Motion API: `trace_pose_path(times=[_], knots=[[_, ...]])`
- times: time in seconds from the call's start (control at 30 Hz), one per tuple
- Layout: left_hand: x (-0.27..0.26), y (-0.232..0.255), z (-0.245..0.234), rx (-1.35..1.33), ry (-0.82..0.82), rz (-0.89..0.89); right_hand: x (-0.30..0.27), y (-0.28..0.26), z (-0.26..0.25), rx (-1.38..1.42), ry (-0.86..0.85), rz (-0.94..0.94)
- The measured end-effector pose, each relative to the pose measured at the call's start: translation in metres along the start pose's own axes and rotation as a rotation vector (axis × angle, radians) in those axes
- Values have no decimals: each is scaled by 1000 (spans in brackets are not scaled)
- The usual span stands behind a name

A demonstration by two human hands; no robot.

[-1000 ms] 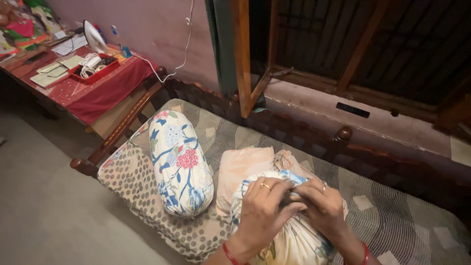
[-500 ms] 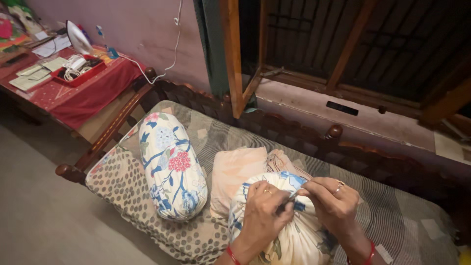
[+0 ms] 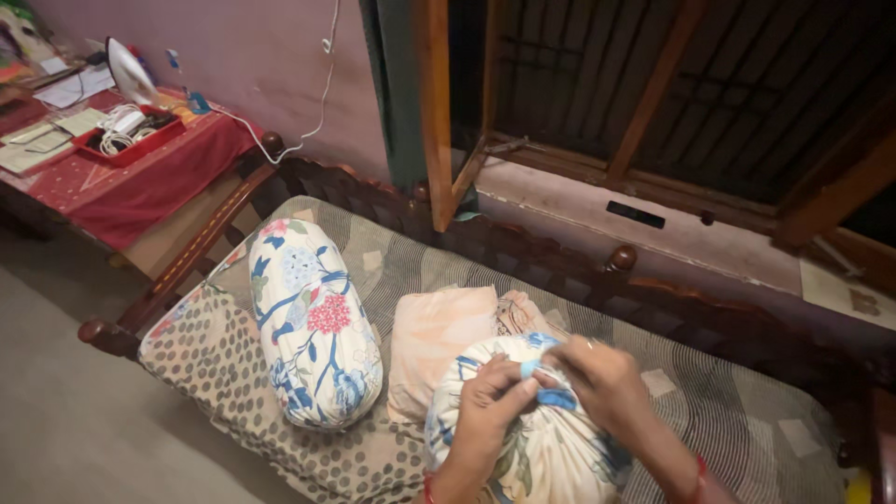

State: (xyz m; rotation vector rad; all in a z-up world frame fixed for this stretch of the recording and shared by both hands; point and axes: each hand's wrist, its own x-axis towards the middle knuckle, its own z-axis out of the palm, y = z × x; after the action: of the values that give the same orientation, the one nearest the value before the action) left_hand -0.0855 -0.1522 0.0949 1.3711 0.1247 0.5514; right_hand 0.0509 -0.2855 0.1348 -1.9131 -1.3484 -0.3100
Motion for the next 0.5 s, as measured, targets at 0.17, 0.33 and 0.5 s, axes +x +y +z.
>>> trace_pose_path(times=[0.17, 0.33, 0.5], knots=[[-4, -2, 3, -446, 166, -227, -20, -16, -24, -313, -6, -137], [2, 0, 2, -580, 128, -240, -33, -34, -29, -414, -108, -279], [-1, -2, -5, -486, 146, -275, -41, -35, -13, -433, -233, -291]])
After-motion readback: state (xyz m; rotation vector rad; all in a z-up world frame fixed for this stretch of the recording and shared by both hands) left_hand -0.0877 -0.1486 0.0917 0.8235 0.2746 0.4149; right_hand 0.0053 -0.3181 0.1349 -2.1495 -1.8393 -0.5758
